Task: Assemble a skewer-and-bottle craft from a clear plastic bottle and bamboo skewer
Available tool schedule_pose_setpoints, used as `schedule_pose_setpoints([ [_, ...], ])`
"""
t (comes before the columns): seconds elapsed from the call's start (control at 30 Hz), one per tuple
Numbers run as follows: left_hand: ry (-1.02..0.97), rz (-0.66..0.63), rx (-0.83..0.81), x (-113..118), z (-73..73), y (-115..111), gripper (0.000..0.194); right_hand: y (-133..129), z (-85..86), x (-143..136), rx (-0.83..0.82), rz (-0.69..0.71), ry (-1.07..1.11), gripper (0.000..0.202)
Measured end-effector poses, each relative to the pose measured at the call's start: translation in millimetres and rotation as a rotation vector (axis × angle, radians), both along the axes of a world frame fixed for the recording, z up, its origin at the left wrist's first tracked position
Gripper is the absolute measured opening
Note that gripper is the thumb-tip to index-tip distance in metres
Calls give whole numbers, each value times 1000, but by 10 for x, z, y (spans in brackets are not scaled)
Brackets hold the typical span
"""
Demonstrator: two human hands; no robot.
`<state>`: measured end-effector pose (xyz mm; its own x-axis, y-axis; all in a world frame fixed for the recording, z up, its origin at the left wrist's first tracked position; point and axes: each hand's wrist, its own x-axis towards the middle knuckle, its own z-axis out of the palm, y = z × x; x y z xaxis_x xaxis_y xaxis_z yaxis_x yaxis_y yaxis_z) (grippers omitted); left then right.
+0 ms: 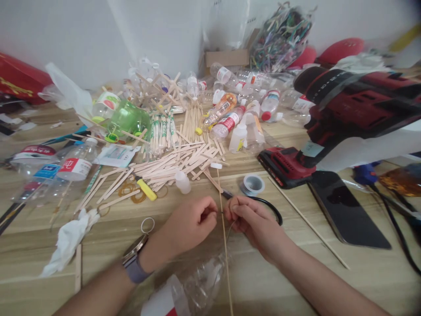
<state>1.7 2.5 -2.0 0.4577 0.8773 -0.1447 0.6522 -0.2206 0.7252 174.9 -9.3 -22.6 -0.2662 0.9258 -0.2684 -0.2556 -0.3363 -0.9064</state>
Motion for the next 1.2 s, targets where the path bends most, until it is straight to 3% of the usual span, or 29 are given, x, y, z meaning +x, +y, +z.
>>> schedule_pose_setpoints([
  [0.17,-217,50,-40,-25,28,18,11,4,-23,7,-28,28,-4,17],
  [0.33,-545,96,-299,-11,7,35,13,-18,-10,0,-37,55,-6,18],
  [0.6,-717,222,-411,30,-91,23,11,-16,-3,-14,-51,60,-7,17],
  [0.73,-794,238,-477,39,-87,23,32,-27,-17,-8,-26,64,-30,18],
  [0.87,-762,291,-461,45,-70,31,40,-34,-1,32,178,53,-208,22],
  [1.03,-636,297,-396,36,-99,46,21,-27,43,86,543,75,-559,25],
  [1.2,-575,332,-392,22,-114,38,22,-34,20,109,807,47,-825,20],
])
